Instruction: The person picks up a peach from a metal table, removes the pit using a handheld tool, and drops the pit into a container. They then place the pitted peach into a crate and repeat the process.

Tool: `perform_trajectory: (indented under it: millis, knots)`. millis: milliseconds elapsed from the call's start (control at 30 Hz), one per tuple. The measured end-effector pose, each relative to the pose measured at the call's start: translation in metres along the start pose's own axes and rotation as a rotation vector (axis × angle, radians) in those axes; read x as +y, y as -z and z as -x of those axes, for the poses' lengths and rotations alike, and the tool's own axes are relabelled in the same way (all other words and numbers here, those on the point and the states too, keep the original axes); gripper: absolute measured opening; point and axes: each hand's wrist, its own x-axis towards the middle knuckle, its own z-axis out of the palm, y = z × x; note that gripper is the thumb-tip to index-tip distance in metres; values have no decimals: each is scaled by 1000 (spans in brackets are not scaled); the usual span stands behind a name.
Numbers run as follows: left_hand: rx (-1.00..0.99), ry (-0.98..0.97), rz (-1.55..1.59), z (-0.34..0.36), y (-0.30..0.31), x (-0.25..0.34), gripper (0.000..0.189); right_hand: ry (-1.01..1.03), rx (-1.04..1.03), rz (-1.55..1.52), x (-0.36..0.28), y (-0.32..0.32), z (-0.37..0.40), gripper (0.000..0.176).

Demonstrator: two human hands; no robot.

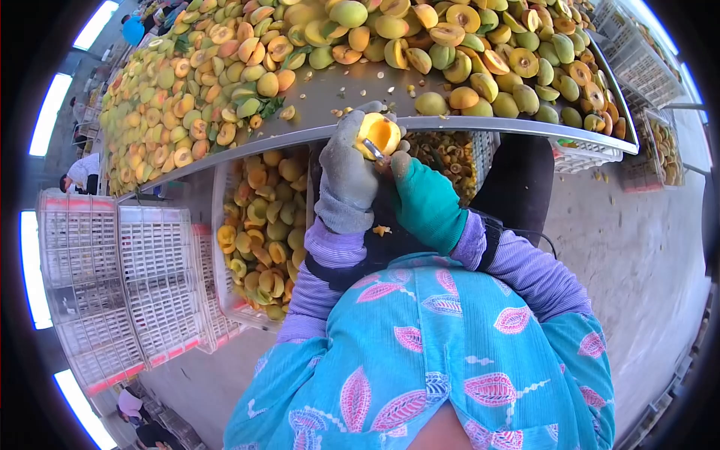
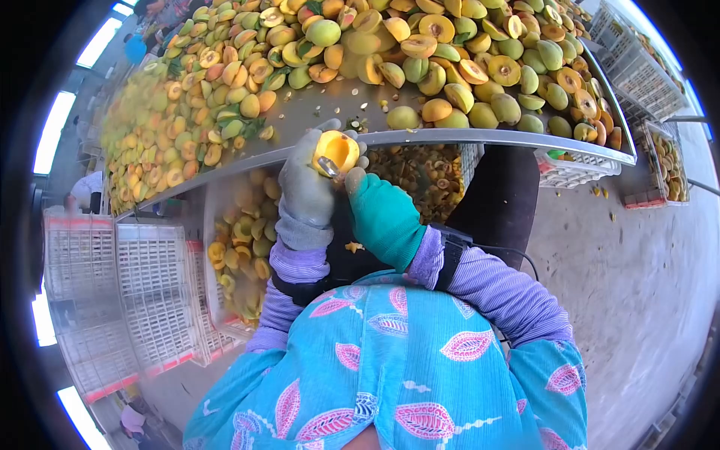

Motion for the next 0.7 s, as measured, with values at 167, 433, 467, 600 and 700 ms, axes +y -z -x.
perform_trajectory:
  millis: [167,433,467,600,700]
  knots:
    - [221,131,369,18,26,19,37,-48,-305,-394,-16,7,2,31]
    - [512,-87,-1632,-68,127,103,35,-276,45,-192,41,40,0,32]
    - [554,-202,-1767,-105,127,101,35,-308,7,-167,58,34,-2,31]
    - [446,-106,-1957,-193,159,68,40,-362,-16,-292,58,49,-6,32]
    - [342,-189,-1774,-181,165,79,45,-391,7,-373,34,72,-23,31]
